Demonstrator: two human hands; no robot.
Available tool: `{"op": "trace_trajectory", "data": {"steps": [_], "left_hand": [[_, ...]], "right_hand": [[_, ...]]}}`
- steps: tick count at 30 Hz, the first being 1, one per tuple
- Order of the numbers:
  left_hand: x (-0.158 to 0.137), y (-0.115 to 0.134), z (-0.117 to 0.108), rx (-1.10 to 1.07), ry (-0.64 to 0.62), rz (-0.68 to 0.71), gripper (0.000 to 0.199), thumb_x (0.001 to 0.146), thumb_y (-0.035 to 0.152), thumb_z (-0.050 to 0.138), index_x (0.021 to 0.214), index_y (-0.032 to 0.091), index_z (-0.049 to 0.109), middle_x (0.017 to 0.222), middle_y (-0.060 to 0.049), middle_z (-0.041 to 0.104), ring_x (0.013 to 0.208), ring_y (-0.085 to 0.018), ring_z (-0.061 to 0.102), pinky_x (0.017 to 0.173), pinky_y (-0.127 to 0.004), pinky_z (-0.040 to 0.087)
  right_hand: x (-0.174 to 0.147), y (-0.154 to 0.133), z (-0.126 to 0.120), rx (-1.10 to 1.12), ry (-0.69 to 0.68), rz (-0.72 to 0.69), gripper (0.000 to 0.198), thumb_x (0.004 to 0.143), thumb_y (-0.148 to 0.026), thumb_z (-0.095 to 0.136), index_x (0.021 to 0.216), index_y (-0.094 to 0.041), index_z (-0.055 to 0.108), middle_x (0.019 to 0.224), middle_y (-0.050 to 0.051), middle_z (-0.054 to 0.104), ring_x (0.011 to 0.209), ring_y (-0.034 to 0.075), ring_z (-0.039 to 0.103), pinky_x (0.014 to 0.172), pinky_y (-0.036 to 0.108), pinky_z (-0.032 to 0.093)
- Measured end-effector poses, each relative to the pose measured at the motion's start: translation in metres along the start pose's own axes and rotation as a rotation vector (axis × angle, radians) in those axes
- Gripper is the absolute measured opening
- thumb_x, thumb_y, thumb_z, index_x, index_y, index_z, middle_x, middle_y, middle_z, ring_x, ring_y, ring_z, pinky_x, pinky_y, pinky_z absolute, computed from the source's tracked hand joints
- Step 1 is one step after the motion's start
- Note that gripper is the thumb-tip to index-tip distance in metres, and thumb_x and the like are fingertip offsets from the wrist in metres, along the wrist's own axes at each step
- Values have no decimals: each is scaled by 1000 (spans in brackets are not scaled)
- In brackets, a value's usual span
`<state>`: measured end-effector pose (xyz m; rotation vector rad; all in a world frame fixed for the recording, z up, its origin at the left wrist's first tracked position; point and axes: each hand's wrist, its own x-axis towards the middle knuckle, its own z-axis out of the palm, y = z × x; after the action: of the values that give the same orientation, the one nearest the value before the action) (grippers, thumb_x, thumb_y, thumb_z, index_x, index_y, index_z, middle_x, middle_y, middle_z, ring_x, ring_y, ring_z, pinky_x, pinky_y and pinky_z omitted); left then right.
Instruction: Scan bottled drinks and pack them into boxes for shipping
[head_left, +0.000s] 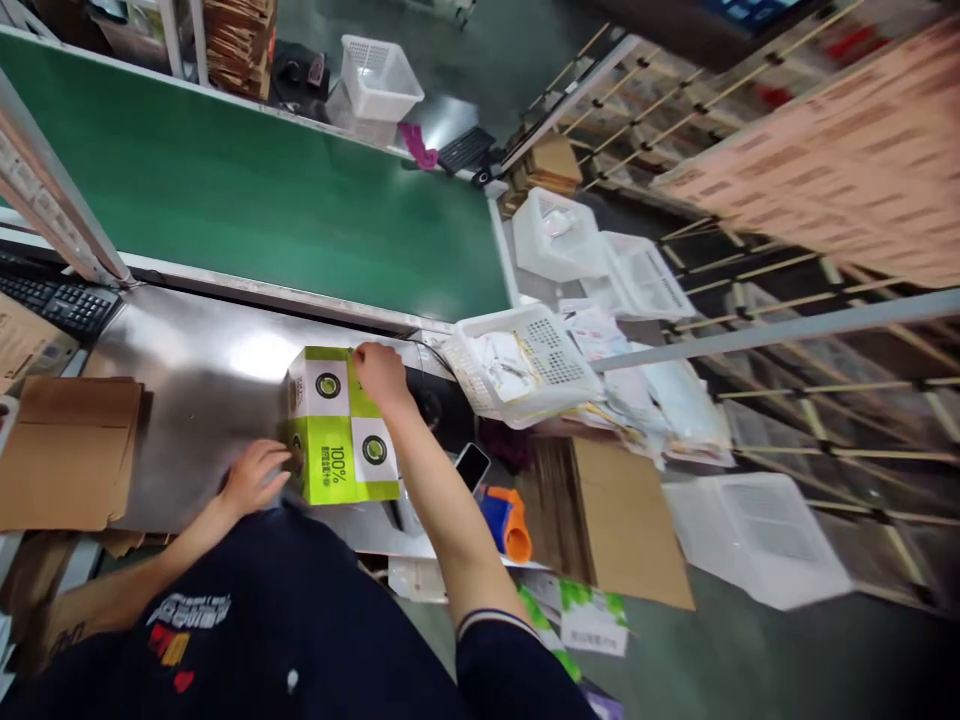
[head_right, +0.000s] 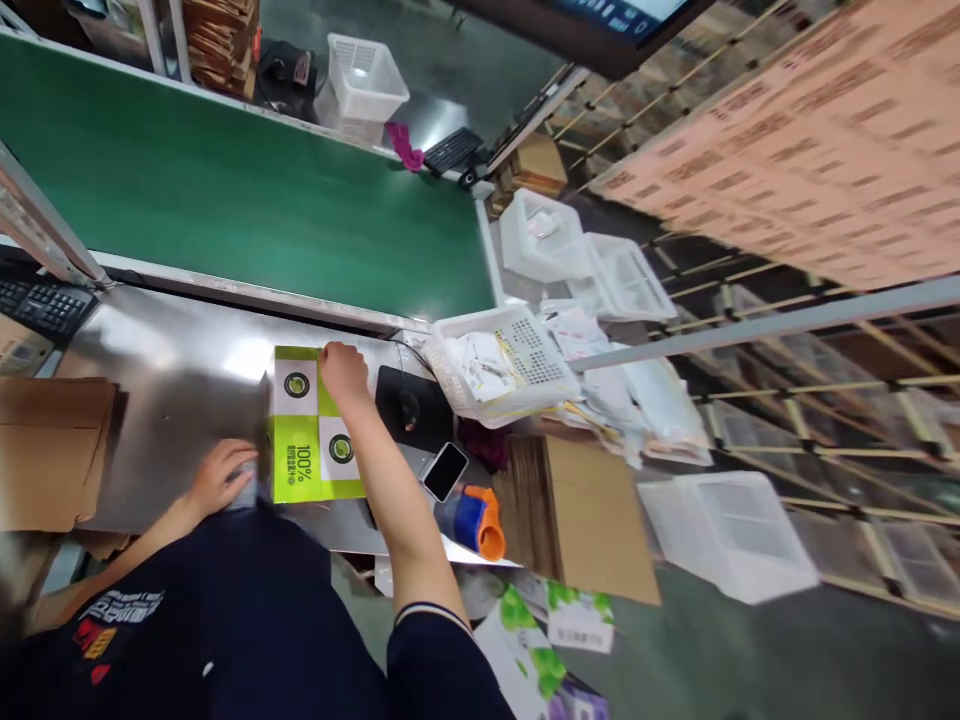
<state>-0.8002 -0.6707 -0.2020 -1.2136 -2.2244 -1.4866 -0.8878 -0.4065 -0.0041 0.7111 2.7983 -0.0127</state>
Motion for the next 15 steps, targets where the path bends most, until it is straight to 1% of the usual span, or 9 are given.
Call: {"op": "trace_trajectory", "data": {"steps": [4,7,10,12,15], "left_hand": [[-26,-25,-18,68,-19,-125,22,105,32,58,115,21,75,111,-10,78,104,-24,74,91,-39,64],[-32,-45,-31,97,-27,-209,26,105,36,56,112,22,77,111,-9,79,103,-24,76,91,-40,64],[-26,-64,-40,122,-19,-242,30,104,41,55,110,23,78,110,-9,80,103,-26,76,91,-41,65],[-18,-75,-41,123,-7,-228,32,102,44,55,108,24,79,109,-9,80,104,-28,77,92,-45,66],[0,-97,-36,115,0,-190,33,97,50,54,102,28,79,105,-8,81,100,-33,78,90,-55,67]], "right_hand": [[4,-7,1,-45,-8,8,39,108,-22,42,125,-11,75,123,20,76,117,33,71,93,37,53],[5,-14,2,-55,-14,8,39,107,-17,41,124,-9,75,123,22,76,116,34,72,91,38,55],[-6,-18,4,-44,-34,12,36,105,-11,43,117,-6,76,117,24,77,111,33,74,87,39,58],[-24,-19,8,-25,-29,12,31,102,-6,47,112,-5,76,112,22,79,106,30,76,87,40,60],[-56,-19,16,19,57,-32,26,97,-2,56,113,-7,76,112,17,80,105,27,77,88,39,63]]}}
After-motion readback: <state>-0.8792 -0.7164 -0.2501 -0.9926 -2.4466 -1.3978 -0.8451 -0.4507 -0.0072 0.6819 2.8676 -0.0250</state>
